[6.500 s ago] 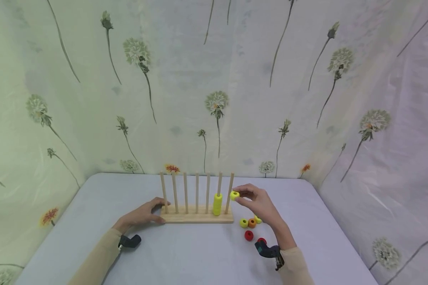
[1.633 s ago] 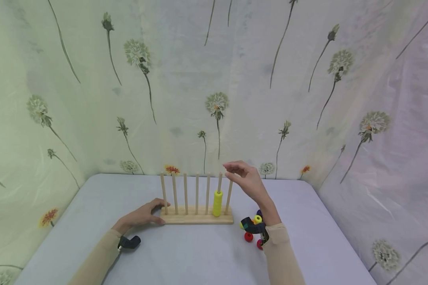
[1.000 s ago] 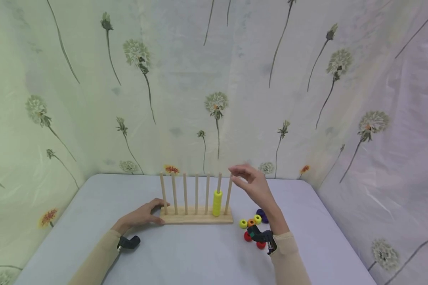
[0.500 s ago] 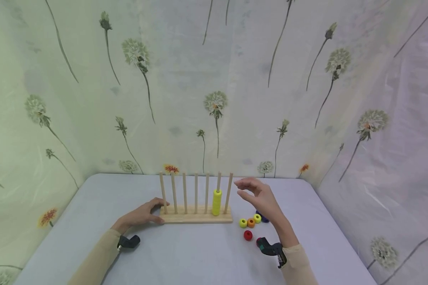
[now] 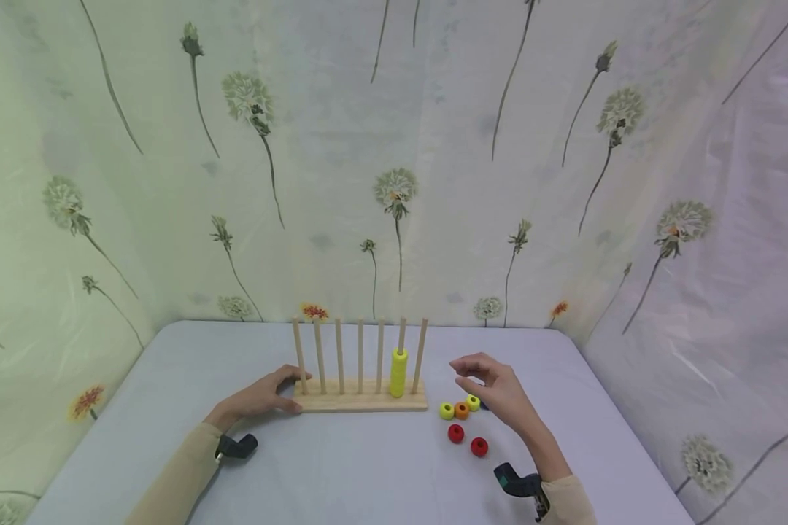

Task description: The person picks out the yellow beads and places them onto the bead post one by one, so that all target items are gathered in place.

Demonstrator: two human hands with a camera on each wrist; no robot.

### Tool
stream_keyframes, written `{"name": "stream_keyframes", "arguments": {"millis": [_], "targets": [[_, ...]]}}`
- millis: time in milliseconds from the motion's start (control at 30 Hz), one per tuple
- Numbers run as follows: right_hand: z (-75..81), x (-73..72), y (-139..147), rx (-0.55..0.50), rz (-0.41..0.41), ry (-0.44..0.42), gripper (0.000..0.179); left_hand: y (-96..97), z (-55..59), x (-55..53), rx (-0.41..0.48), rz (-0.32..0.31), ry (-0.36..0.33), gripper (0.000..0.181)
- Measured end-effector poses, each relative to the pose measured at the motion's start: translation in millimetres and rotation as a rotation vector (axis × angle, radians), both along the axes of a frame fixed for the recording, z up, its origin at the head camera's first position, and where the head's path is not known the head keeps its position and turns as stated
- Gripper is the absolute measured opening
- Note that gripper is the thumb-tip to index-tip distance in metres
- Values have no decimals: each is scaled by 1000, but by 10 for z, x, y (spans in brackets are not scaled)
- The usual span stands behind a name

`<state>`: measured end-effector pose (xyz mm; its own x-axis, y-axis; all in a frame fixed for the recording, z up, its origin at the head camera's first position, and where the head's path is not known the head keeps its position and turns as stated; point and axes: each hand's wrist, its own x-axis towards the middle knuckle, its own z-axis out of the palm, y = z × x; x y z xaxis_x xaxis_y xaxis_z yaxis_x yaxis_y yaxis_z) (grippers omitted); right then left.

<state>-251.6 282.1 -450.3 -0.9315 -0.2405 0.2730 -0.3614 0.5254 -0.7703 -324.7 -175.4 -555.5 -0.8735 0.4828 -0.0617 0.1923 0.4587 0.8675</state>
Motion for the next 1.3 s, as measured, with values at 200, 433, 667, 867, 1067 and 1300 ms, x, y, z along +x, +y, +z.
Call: {"name": "stream_keyframes", "arguments": {"millis": [200,433,667,867,1067,1300], "targets": [[-191,12,162,21,-75,-79,30,8,5,12,4,15,0,66],[-433,-15,351,-17,-115,-179,42,8,-11,13,-2,23,-2,68],[-574,-55,439,-19,-149,-251,35,4,-16,7,-4,24,1,69],[-661,-79,469,9,-174,-276,33,-2,-21,7,10,6,7,69],[-748,-108,497,18,-185,-284,33,-2,-6,21,8,20,0,69],[-844,-135,512,40,-210,-312,35,1,7,13,19,-1,3,67]]}}
